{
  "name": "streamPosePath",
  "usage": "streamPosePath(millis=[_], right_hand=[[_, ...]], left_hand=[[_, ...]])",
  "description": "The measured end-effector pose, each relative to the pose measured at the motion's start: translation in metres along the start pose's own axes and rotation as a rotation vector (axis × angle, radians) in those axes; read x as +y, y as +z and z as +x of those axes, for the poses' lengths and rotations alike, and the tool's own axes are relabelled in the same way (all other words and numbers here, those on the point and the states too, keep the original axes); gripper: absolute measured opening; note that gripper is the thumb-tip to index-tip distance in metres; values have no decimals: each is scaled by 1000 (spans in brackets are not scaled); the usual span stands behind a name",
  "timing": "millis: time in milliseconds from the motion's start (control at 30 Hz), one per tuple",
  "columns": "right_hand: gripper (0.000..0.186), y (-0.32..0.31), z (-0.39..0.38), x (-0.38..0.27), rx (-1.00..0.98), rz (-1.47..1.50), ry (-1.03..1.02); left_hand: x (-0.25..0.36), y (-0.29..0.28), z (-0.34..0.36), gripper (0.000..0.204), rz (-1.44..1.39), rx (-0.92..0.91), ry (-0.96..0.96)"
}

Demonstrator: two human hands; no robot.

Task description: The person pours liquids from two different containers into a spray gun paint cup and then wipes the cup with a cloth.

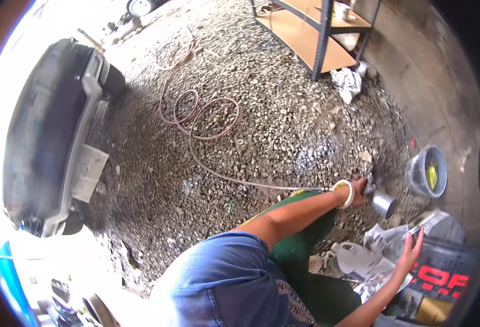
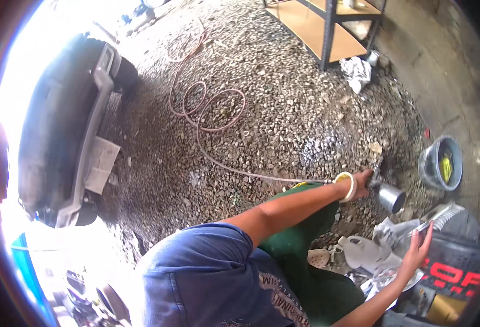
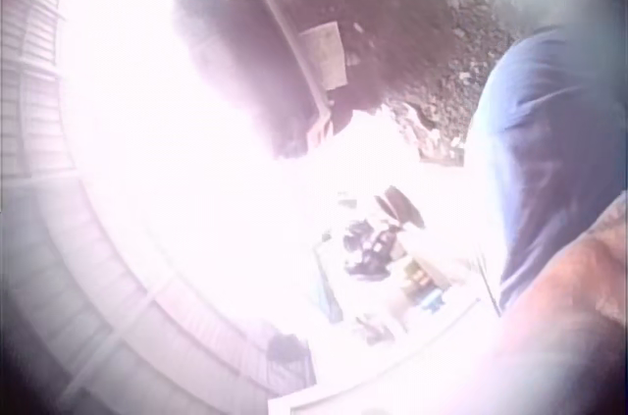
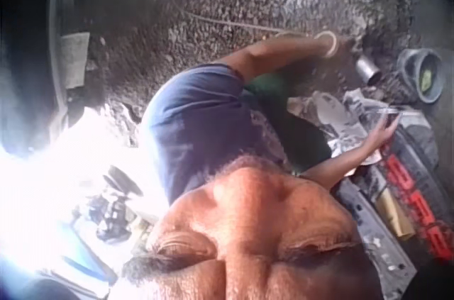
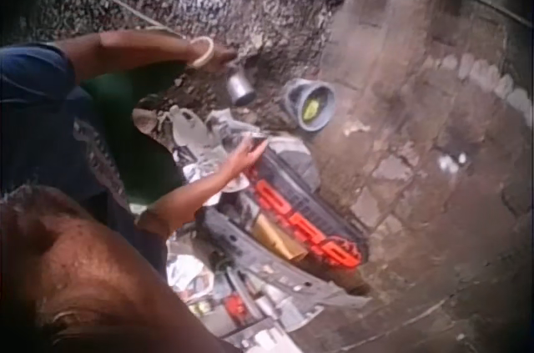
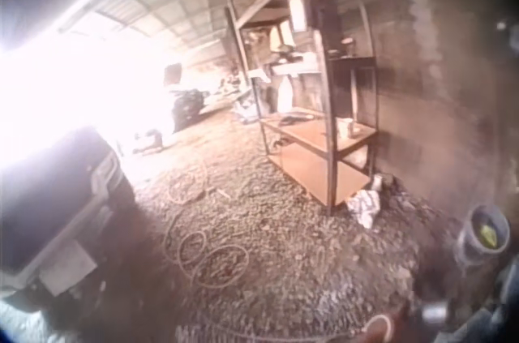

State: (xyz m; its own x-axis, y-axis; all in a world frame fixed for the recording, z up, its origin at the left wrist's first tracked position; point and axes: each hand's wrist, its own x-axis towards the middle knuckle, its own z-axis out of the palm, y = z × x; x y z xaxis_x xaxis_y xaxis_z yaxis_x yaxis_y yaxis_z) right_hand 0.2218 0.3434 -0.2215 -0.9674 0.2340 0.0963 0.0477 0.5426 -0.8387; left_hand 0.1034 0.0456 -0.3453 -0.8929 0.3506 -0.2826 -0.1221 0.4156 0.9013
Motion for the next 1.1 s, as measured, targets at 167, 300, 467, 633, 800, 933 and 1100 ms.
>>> streamPosePath(millis=[167, 300, 467, 633, 800, 933, 1100], right_hand=[[56, 30, 34, 3, -84, 238, 161], [54, 23, 55, -21, -35, 204, 192], [51, 40, 49, -52, -15, 146, 2], [51, 30, 38, -25, -94, 25, 78], [53, 24, 27, -28, -164, -186, -39], [51, 22, 26, -39, -72, -80, 3], [52, 31, 29, -59, -105, -97, -43]], left_hand=[[-16, 20, 5, 85, 46, 98, -22], [22, 16, 4, 87, 52, 12, -128], [17, 16, -6, 86, -74, 105, -141], [19, 16, -12, 85, -8, 30, -140], [18, 17, -15, 81, 52, -13, -97], [21, 23, -13, 82, 10, -17, -129], [14, 20, -7, 80, -38, -10, -149]])
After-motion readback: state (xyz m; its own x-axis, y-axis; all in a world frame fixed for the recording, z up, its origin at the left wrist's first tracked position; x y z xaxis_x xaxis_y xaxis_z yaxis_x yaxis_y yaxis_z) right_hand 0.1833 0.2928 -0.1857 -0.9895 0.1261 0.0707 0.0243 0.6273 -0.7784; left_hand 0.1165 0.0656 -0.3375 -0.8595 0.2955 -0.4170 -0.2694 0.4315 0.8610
